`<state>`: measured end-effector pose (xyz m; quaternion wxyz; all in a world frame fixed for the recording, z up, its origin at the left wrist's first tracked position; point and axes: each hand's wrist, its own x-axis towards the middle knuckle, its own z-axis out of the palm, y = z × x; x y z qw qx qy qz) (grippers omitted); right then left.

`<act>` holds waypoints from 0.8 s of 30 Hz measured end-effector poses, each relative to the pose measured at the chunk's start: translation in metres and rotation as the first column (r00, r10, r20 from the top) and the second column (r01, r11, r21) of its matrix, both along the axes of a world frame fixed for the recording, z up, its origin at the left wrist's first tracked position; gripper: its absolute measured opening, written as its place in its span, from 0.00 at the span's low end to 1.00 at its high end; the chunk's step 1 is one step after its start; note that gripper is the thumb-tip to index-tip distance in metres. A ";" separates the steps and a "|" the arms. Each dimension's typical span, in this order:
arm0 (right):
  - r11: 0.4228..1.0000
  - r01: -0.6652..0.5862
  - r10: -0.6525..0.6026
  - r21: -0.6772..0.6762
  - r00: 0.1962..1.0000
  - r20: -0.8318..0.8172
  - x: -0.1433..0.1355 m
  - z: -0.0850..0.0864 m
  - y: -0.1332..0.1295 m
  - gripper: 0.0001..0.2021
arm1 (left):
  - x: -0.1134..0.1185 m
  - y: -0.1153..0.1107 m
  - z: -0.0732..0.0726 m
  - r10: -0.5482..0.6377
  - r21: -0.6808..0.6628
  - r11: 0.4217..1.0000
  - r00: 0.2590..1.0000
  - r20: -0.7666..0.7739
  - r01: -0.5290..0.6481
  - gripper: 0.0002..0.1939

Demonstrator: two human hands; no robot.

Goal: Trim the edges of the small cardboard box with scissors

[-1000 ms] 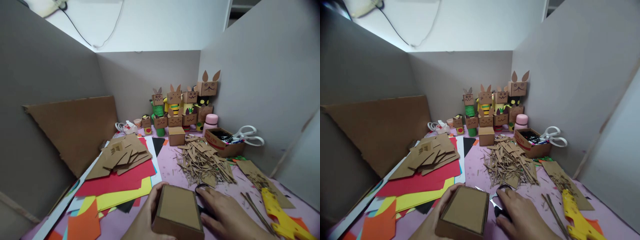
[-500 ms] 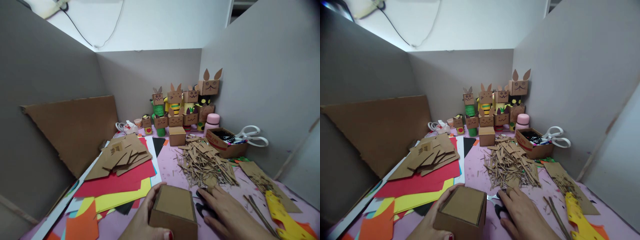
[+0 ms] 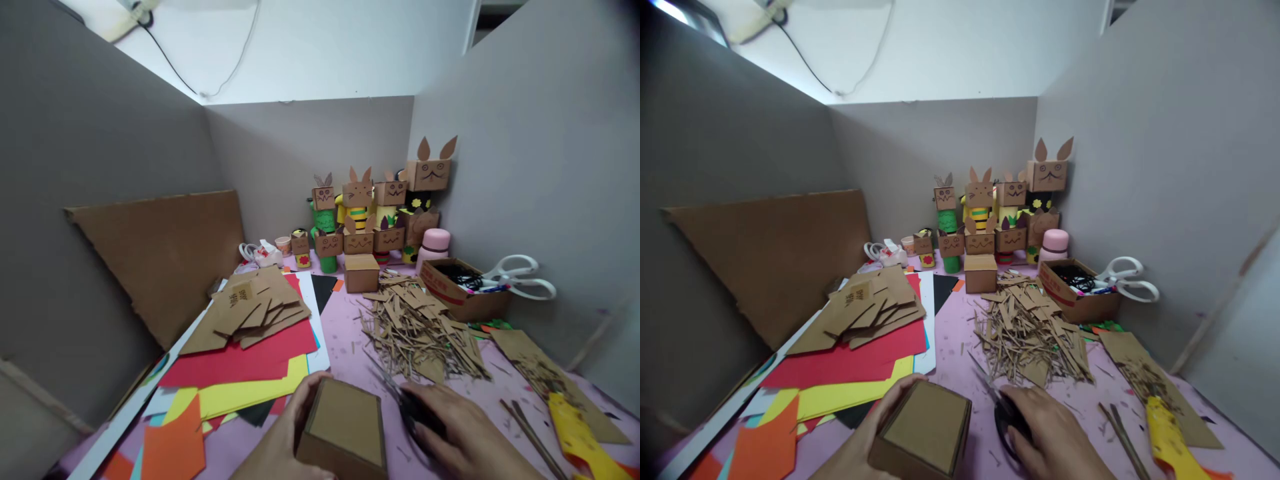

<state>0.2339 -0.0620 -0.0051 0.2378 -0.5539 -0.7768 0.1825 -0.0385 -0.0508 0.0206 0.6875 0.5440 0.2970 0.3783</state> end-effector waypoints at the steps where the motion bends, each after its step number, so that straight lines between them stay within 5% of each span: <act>1: 0.999 0.014 -0.019 -0.037 0.992 -0.125 0.000 -0.003 0.001 0.21 | -0.002 0.000 -0.003 0.000 0.003 1.000 1.000 0.000 0.000 0.49; 5: 0.970 -0.021 -0.123 -0.242 0.816 -0.565 -0.008 -0.007 0.002 0.19 | -0.005 -0.002 -0.006 -0.036 -0.047 0.998 0.997 -0.061 0.033 0.51; 8: 0.946 -0.036 -0.195 -0.322 0.731 -0.654 -0.014 -0.005 0.000 0.17 | -0.003 -0.004 -0.003 -0.030 -0.037 0.999 0.990 -0.141 0.025 0.47; 12: 0.925 -0.092 -0.167 -0.370 0.774 -0.611 -0.006 -0.008 -0.004 0.18 | -0.002 -0.004 0.002 -0.059 -0.015 0.998 0.987 -0.151 0.058 0.38; 19: 0.959 -0.073 -0.052 -0.273 0.904 -0.424 0.032 -0.010 -0.010 0.23 | -0.002 0.007 -0.014 -0.060 -0.004 0.998 0.983 -0.173 0.060 0.43; 24: 0.968 -0.207 0.151 -0.142 0.933 -0.327 0.033 0.004 -0.013 0.20 | -0.003 0.004 -0.022 -0.017 -0.017 1.000 0.972 -0.235 0.014 0.17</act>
